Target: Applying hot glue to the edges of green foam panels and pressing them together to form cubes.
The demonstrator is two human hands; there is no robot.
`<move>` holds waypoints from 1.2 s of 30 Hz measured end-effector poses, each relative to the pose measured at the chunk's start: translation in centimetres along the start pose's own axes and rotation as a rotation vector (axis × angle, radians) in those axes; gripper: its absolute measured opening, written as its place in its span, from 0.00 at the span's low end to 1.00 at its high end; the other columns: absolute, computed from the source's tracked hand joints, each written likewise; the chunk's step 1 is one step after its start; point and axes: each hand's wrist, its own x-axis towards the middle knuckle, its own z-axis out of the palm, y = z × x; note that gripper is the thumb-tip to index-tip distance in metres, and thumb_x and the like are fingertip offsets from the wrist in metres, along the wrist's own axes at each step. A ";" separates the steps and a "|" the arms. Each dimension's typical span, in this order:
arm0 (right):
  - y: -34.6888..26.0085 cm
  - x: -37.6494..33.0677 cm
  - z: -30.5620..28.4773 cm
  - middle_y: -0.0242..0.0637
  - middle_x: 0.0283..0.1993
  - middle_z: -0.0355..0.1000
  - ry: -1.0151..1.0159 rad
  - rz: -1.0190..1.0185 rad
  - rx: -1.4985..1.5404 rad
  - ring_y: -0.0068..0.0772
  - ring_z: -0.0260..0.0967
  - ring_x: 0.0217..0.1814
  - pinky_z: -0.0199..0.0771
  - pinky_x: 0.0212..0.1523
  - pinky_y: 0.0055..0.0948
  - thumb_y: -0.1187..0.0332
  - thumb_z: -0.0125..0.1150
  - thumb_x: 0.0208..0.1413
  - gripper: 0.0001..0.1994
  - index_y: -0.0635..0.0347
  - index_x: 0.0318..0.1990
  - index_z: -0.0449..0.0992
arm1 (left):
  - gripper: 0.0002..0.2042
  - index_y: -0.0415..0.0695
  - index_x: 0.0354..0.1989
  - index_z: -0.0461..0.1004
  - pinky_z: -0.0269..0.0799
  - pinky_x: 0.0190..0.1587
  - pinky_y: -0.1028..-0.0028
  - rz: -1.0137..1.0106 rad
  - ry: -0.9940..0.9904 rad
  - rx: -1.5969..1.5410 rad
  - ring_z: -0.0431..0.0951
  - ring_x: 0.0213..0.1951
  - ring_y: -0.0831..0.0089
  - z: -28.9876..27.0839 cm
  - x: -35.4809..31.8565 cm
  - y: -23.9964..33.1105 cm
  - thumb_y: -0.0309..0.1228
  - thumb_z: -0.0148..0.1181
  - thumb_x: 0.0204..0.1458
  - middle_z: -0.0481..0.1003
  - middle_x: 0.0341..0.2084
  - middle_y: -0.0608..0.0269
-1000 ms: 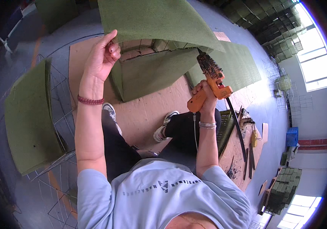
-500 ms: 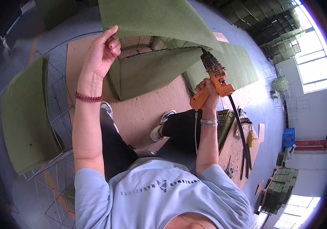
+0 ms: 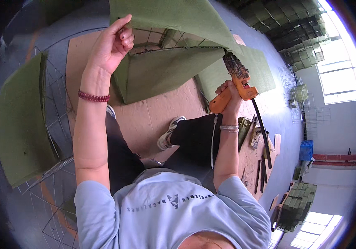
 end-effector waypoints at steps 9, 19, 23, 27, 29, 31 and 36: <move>-1.0 0.5 -0.3 0.33 0.22 0.62 -0.017 0.027 -0.086 0.29 0.62 0.23 0.66 0.27 0.28 0.67 0.55 0.51 0.08 0.62 0.28 0.67 | 0.08 0.46 0.23 0.66 0.59 0.22 0.83 0.013 -0.150 -0.002 0.62 0.18 0.83 -2.0 0.6 -0.5 0.29 0.57 0.53 0.60 0.13 0.74; -1.8 1.8 -1.3 0.33 0.24 0.61 -0.059 -0.007 -0.126 0.29 0.61 0.24 0.66 0.27 0.29 0.67 0.54 0.52 0.07 0.59 0.32 0.65 | 0.11 0.46 0.19 0.69 0.64 0.18 0.83 0.050 -0.097 -0.089 0.66 0.14 0.82 -0.5 0.3 0.0 0.31 0.58 0.52 0.68 0.11 0.71; -1.9 2.7 -2.3 0.33 0.23 0.62 -0.037 -0.006 -0.135 0.30 0.62 0.24 0.67 0.26 0.31 0.67 0.53 0.52 0.06 0.59 0.33 0.66 | 0.10 0.46 0.19 0.69 0.65 0.18 0.83 0.043 -0.121 -0.107 0.66 0.14 0.82 -0.9 0.2 -0.3 0.30 0.59 0.51 0.69 0.11 0.71; -2.4 2.5 -1.7 0.32 0.24 0.61 -0.018 0.032 -0.166 0.28 0.61 0.23 0.65 0.26 0.29 0.66 0.53 0.53 0.07 0.58 0.32 0.64 | 0.09 0.45 0.20 0.71 0.65 0.18 0.83 0.050 -0.142 -0.102 0.67 0.14 0.82 -1.1 0.1 -0.3 0.30 0.60 0.50 0.69 0.12 0.71; -2.3 2.6 -1.4 0.32 0.24 0.61 0.002 0.039 -0.165 0.28 0.61 0.23 0.65 0.26 0.29 0.66 0.53 0.53 0.07 0.58 0.32 0.64 | 0.09 0.44 0.21 0.71 0.65 0.18 0.83 0.052 -0.146 -0.107 0.67 0.15 0.82 -1.2 -0.3 0.0 0.30 0.60 0.50 0.70 0.12 0.71; -2.4 2.8 -1.6 0.32 0.24 0.61 0.031 0.041 -0.170 0.28 0.61 0.23 0.65 0.26 0.29 0.65 0.53 0.53 0.07 0.58 0.32 0.64 | 0.09 0.44 0.21 0.71 0.66 0.18 0.83 0.068 -0.144 -0.092 0.67 0.14 0.82 -1.1 -0.4 -0.2 0.30 0.60 0.50 0.70 0.12 0.70; -2.7 3.7 -2.3 0.34 0.22 0.62 0.046 0.039 -0.147 0.32 0.61 0.21 0.67 0.26 0.31 0.66 0.54 0.53 0.07 0.58 0.30 0.65 | 0.08 0.44 0.21 0.72 0.66 0.18 0.83 0.062 -0.160 -0.116 0.67 0.14 0.81 -1.3 0.0 -0.3 0.30 0.60 0.50 0.71 0.12 0.70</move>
